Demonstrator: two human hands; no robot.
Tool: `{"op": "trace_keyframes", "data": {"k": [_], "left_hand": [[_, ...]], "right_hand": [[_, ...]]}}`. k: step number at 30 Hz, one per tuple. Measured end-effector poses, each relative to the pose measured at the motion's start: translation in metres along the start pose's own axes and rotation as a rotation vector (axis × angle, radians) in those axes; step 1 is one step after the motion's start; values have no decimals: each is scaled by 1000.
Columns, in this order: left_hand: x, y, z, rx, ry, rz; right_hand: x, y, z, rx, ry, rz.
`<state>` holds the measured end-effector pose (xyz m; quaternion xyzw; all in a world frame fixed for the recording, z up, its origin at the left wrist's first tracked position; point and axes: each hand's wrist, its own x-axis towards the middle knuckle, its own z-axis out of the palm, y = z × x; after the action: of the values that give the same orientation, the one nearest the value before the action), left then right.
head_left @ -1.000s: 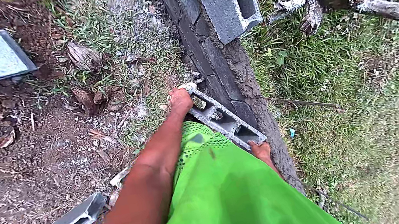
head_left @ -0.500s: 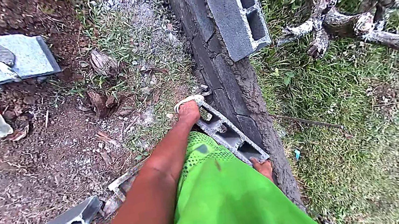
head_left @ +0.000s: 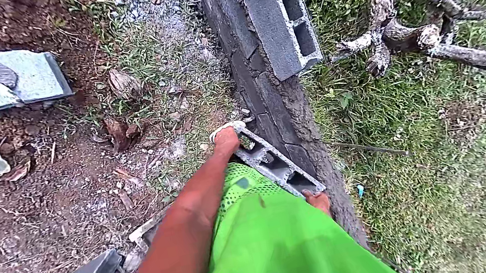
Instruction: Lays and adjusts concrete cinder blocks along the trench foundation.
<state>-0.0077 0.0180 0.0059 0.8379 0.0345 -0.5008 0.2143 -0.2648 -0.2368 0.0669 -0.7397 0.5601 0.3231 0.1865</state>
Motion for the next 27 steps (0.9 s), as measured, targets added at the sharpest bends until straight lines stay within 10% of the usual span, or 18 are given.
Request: {"op": "trace_keyframes", "data": {"k": [27], "left_hand": [[9,30,-25,272,-34,-3]], "right_hand": [[8,8,42,214,-71,76]]}}
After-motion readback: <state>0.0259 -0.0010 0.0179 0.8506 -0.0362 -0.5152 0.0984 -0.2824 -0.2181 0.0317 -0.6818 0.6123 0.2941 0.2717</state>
